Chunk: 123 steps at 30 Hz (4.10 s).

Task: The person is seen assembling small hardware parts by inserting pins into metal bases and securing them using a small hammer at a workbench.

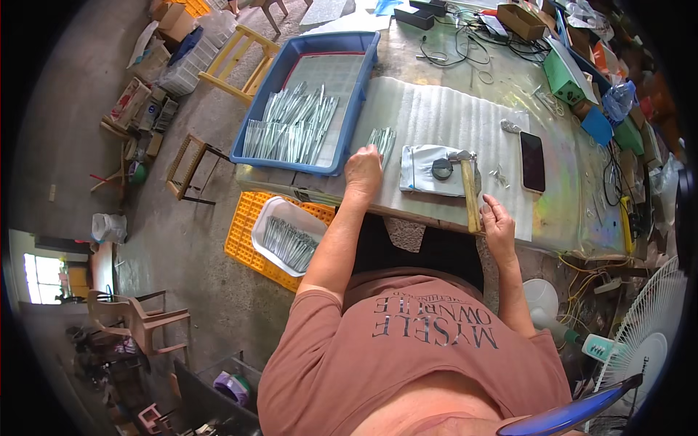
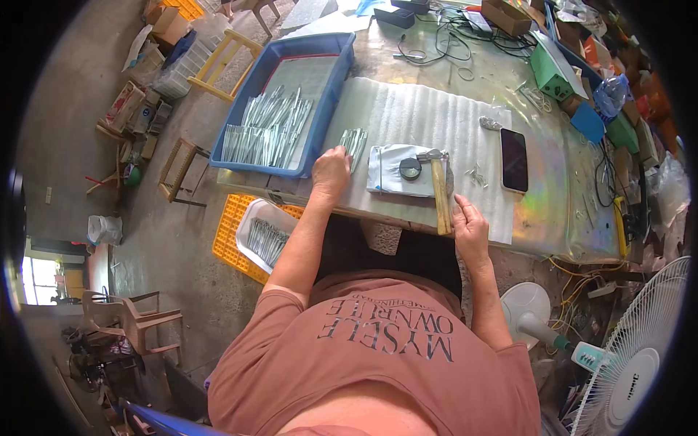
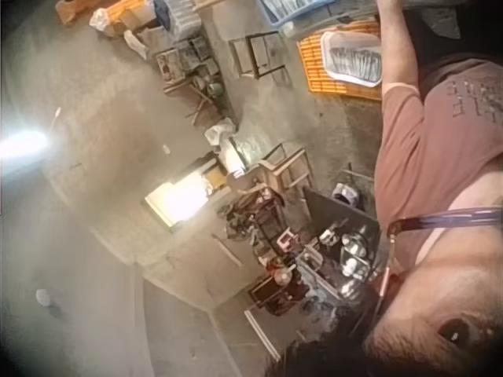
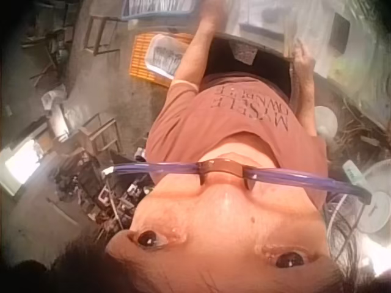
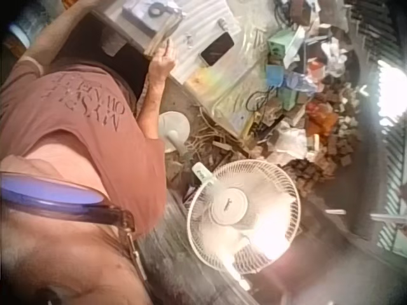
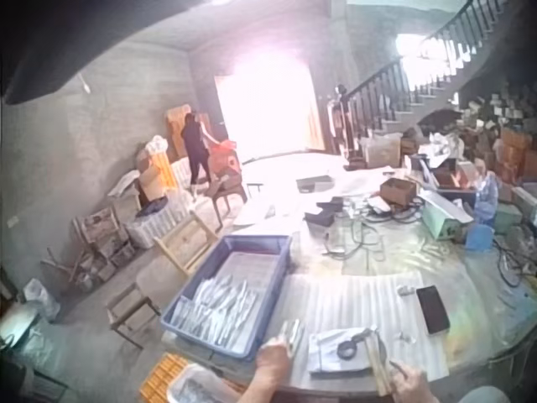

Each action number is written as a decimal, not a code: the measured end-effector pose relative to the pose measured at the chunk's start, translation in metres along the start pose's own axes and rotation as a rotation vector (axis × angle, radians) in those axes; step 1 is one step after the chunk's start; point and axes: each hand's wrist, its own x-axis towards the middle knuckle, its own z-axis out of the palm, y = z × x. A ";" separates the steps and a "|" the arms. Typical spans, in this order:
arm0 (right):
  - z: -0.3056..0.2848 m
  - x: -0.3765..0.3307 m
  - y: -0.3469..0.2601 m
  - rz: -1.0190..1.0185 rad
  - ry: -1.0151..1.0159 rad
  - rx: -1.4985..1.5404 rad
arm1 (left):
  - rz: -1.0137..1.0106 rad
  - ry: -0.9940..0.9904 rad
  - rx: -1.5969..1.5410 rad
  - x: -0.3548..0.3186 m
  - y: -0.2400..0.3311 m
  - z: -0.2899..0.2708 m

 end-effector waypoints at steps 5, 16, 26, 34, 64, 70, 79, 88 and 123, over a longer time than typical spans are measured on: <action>-0.002 -0.002 -0.007 0.006 0.011 0.054 | 0.005 0.097 -0.083 -0.007 0.009 -0.027; -0.005 -0.006 -0.005 0.003 0.039 0.143 | -0.151 0.011 0.084 0.042 -0.092 -0.077; -0.001 -0.007 -0.013 0.011 -0.003 0.167 | -0.341 -0.317 0.189 0.053 -0.116 -0.059; 0.000 -0.008 -0.011 -0.046 -0.002 0.103 | -0.333 -0.289 0.132 0.052 -0.119 -0.060; 0.000 -0.019 -0.045 -0.099 0.049 0.255 | -0.001 -0.194 -1.605 -0.022 0.016 -0.097; 0.016 -0.028 -0.072 -0.079 -0.160 0.371 | -0.009 -0.319 -1.751 -0.053 0.064 -0.076; 0.031 -0.030 -0.075 0.058 -0.318 0.599 | -0.100 -0.279 -1.862 -0.075 0.094 -0.057; 0.032 -0.029 -0.070 0.076 -0.299 0.644 | -0.147 -0.335 -1.909 -0.079 0.101 -0.058; 0.028 -0.029 -0.065 0.128 -0.271 0.691 | -0.136 -0.458 -1.918 -0.081 0.099 -0.049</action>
